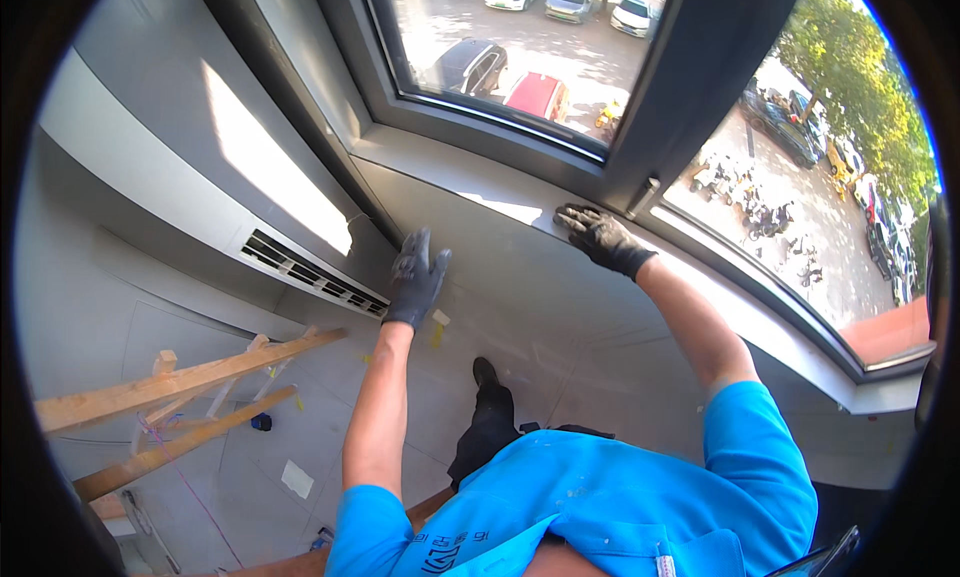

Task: The person fits a white window sill trim piece into the window frame, then uses a hand plane to smooth the sill surface. They measure the sill and adjacent wall with a tape measure. The person moves around the room, handling tools and materials on the floor.

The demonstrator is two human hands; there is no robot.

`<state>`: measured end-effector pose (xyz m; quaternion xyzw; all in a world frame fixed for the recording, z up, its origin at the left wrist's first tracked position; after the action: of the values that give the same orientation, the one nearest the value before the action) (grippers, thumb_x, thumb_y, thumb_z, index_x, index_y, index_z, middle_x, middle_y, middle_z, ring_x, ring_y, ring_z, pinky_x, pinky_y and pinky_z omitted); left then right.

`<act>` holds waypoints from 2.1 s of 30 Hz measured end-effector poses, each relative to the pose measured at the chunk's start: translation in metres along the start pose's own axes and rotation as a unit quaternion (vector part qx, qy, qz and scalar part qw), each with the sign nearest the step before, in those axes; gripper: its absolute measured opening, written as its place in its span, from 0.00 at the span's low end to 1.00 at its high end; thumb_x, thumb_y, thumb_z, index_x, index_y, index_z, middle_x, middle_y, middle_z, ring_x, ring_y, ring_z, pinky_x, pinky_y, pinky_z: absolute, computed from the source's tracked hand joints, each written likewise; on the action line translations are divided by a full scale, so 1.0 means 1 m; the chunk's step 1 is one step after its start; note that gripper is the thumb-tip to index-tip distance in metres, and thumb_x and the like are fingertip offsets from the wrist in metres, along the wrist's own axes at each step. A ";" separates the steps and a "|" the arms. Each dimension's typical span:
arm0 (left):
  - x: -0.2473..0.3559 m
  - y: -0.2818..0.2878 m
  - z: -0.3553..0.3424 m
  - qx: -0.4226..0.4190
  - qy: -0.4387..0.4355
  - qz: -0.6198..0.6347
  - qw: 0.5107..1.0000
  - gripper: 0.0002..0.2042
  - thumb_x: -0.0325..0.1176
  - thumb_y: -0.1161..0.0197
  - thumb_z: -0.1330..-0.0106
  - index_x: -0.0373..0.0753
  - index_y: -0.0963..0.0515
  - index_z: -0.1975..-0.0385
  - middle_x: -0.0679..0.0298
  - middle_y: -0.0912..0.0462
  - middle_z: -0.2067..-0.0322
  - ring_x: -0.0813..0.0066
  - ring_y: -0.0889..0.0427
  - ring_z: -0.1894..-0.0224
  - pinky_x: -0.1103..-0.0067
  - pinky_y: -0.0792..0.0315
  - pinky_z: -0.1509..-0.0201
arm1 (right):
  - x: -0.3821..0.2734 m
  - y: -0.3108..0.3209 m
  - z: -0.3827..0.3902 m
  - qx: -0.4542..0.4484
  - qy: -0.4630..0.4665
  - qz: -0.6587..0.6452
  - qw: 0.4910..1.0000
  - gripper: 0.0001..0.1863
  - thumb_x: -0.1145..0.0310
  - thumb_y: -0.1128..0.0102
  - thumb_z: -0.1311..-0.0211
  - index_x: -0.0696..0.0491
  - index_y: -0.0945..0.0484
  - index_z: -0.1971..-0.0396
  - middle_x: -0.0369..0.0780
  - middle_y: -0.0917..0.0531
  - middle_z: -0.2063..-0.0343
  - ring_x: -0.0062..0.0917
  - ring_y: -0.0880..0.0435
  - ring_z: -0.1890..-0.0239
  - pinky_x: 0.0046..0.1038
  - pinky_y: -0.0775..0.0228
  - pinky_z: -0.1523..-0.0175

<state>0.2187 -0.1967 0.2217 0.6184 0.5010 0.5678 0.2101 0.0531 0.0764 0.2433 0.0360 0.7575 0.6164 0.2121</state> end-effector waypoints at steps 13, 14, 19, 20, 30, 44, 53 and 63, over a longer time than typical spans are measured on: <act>-0.139 -0.022 -0.218 0.050 0.168 -0.241 0.955 0.33 0.47 0.52 0.31 0.27 0.40 0.33 0.42 0.45 0.29 0.47 0.51 0.25 0.58 0.56 0.24 | -0.014 -0.011 -0.019 -0.043 0.013 0.042 0.998 0.28 0.73 0.43 0.39 0.51 0.30 0.37 0.45 0.22 0.41 0.39 0.19 0.43 0.42 0.34 0.32; -0.142 -0.021 -0.217 0.055 0.161 -0.238 0.956 0.33 0.47 0.52 0.31 0.27 0.40 0.33 0.42 0.45 0.30 0.47 0.51 0.25 0.58 0.56 0.24 | -0.008 -0.020 -0.015 -0.095 -0.029 0.019 0.995 0.26 0.71 0.44 0.38 0.51 0.29 0.38 0.45 0.22 0.41 0.39 0.19 0.44 0.43 0.34 0.32; -0.129 -0.011 -0.214 0.024 0.153 -0.236 0.959 0.34 0.48 0.52 0.31 0.27 0.41 0.32 0.42 0.44 0.30 0.45 0.50 0.26 0.58 0.56 0.24 | -0.011 -0.030 -0.004 -0.113 -0.021 0.041 0.992 0.24 0.71 0.48 0.38 0.51 0.26 0.40 0.45 0.23 0.40 0.37 0.26 0.36 0.43 0.40 0.29; -0.132 -0.015 -0.215 0.026 0.149 -0.249 0.957 0.34 0.49 0.52 0.31 0.27 0.41 0.32 0.41 0.44 0.30 0.45 0.50 0.26 0.58 0.56 0.24 | -0.002 -0.035 -0.001 -0.125 -0.027 0.033 0.991 0.24 0.71 0.48 0.38 0.52 0.26 0.40 0.46 0.23 0.40 0.38 0.25 0.37 0.43 0.39 0.29; -0.148 -0.024 -0.226 0.020 0.109 -0.286 0.952 0.37 0.53 0.53 0.31 0.27 0.42 0.32 0.40 0.44 0.30 0.44 0.49 0.26 0.57 0.54 0.25 | 0.006 -0.031 -0.019 -0.135 -0.038 -0.011 0.990 0.26 0.70 0.51 0.32 0.49 0.34 0.33 0.45 0.26 0.38 0.39 0.26 0.37 0.41 0.42 0.28; -0.165 -0.029 -0.232 -0.081 0.047 -0.270 0.958 0.39 0.53 0.51 0.31 0.27 0.46 0.30 0.39 0.46 0.30 0.42 0.48 0.27 0.59 0.50 0.26 | -0.002 -0.037 -0.077 -0.087 -0.036 -0.076 0.993 0.24 0.67 0.51 0.32 0.49 0.29 0.37 0.44 0.31 0.35 0.41 0.36 0.33 0.41 0.45 0.29; -0.118 -0.026 -0.222 -0.149 0.048 -0.264 0.952 0.43 0.59 0.49 0.32 0.27 0.48 0.29 0.42 0.46 0.29 0.45 0.48 0.26 0.60 0.50 0.26 | -0.027 -0.062 -0.148 -0.094 0.011 -0.046 0.994 0.26 0.66 0.55 0.30 0.52 0.36 0.33 0.48 0.37 0.31 0.45 0.40 0.30 0.44 0.51 0.26; -0.134 -0.030 -0.224 -0.124 0.010 -0.345 0.930 0.41 0.61 0.54 0.30 0.30 0.46 0.29 0.44 0.47 0.28 0.48 0.47 0.26 0.61 0.52 0.25 | -0.034 -0.059 -0.184 -0.032 0.037 -0.055 0.997 0.25 0.66 0.54 0.29 0.51 0.35 0.34 0.47 0.34 0.33 0.40 0.38 0.30 0.40 0.48 0.26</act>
<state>0.0226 -0.3689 0.1900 0.3708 0.6107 0.5245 0.4631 0.0287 -0.1174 0.2247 -0.0353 0.7455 0.6289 0.2180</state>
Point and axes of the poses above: each hand's wrist, its own z-axis away from the middle knuckle, its own y-axis out of the back of the hand, x = y × z, the point moved 8 cm from there along -z, towards the middle knuckle
